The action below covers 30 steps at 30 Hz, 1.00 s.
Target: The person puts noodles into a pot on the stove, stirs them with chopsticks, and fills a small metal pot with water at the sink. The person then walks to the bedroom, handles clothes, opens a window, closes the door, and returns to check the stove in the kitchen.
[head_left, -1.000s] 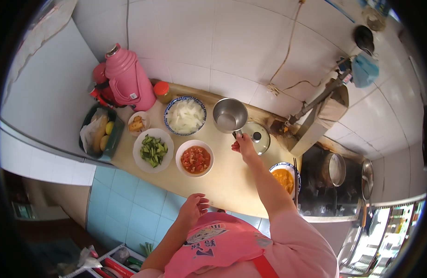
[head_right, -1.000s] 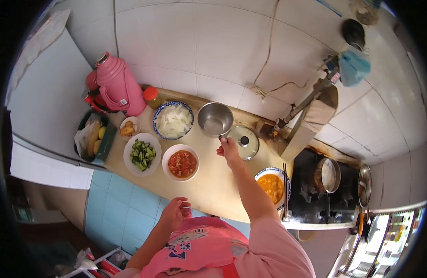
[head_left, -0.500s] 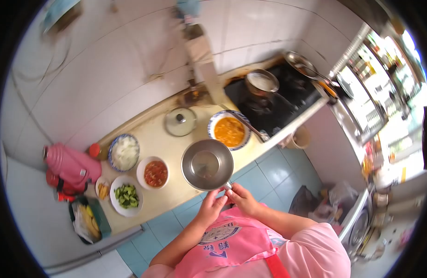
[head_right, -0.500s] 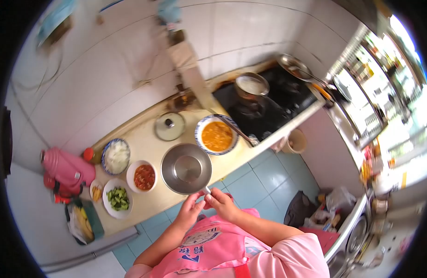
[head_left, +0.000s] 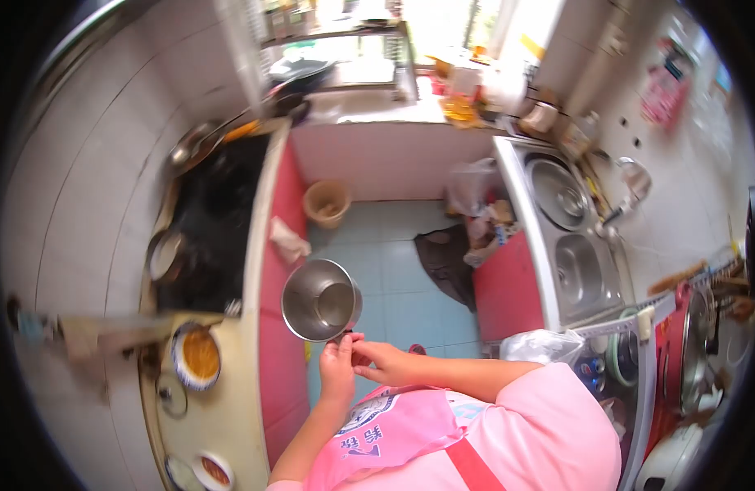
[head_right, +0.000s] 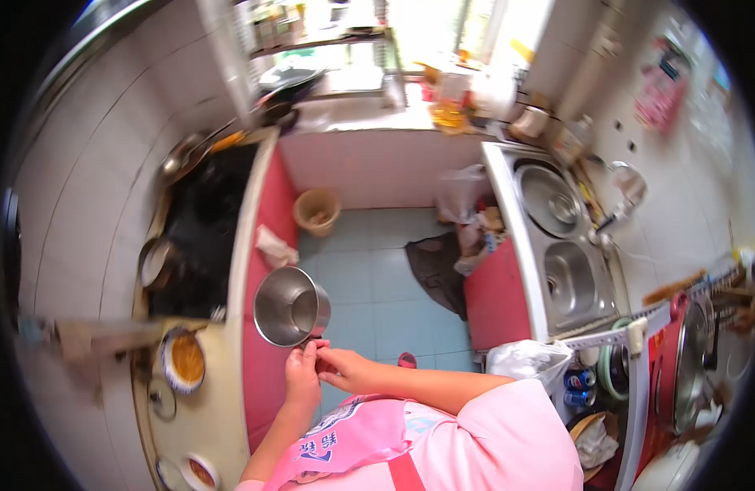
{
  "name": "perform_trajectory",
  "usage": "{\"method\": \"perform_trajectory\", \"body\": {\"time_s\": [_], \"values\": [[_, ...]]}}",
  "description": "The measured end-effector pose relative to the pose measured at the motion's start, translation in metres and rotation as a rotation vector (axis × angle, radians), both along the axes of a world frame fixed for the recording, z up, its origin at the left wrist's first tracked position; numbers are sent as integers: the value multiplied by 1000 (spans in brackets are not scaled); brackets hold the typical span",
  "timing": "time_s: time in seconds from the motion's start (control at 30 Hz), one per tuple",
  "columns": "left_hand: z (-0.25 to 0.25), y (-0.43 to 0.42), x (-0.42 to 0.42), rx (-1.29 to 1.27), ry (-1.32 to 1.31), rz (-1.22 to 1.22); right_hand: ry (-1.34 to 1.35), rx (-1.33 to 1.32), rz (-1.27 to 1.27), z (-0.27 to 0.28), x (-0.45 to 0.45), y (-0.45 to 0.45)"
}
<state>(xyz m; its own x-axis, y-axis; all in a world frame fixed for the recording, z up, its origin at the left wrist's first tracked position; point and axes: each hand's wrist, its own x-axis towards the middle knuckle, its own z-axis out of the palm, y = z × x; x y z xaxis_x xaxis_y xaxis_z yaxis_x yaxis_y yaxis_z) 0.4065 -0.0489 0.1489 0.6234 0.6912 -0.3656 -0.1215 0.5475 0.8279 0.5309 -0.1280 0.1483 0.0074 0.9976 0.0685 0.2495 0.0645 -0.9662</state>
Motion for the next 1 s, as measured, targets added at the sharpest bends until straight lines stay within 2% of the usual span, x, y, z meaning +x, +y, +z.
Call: {"method": "perform_trajectory", "body": {"time_s": [0.07, 0.13, 0.2, 0.27, 0.33, 0.57, 0.67, 0.77, 0.87, 0.93, 1.0], "values": [[-11, -3, 61, -22, 49, -77, -80, -73, 82, -7, 64, -18], [-10, -4, 116, 11, 61, -224, -118, -89, -5, 3, 121, -38], [-14, -5, 168, -106, 32, -365, -303, -81, -80, -1, 168, -58], [-20, -1, 216, -102, 76, -445, -328, -66, -187, -3, 216, -77], [-22, 8, 259, -58, 167, -525, -184, -72, -387, -13, 254, -91], [-27, 57, 418, 185, 207, -907, -320, -81, -899, -25, 364, -117], [-26, 63, 504, 278, 160, -1076, -290, -161, -1232, -14, 402, -141], [-17, 49, 591, 311, 90, -1283, -221, -250, -1503, -2, 431, -168], [-11, 16, 666, 292, 37, -1418, -198, -319, -1747, -13, 455, -209], [-10, -11, 709, 297, 29, -1452, -199, -419, -1848, -18, 475, -240], [-16, -40, 750, 321, -13, -1481, -260, -371, -1932, -40, 500, -279]]}}
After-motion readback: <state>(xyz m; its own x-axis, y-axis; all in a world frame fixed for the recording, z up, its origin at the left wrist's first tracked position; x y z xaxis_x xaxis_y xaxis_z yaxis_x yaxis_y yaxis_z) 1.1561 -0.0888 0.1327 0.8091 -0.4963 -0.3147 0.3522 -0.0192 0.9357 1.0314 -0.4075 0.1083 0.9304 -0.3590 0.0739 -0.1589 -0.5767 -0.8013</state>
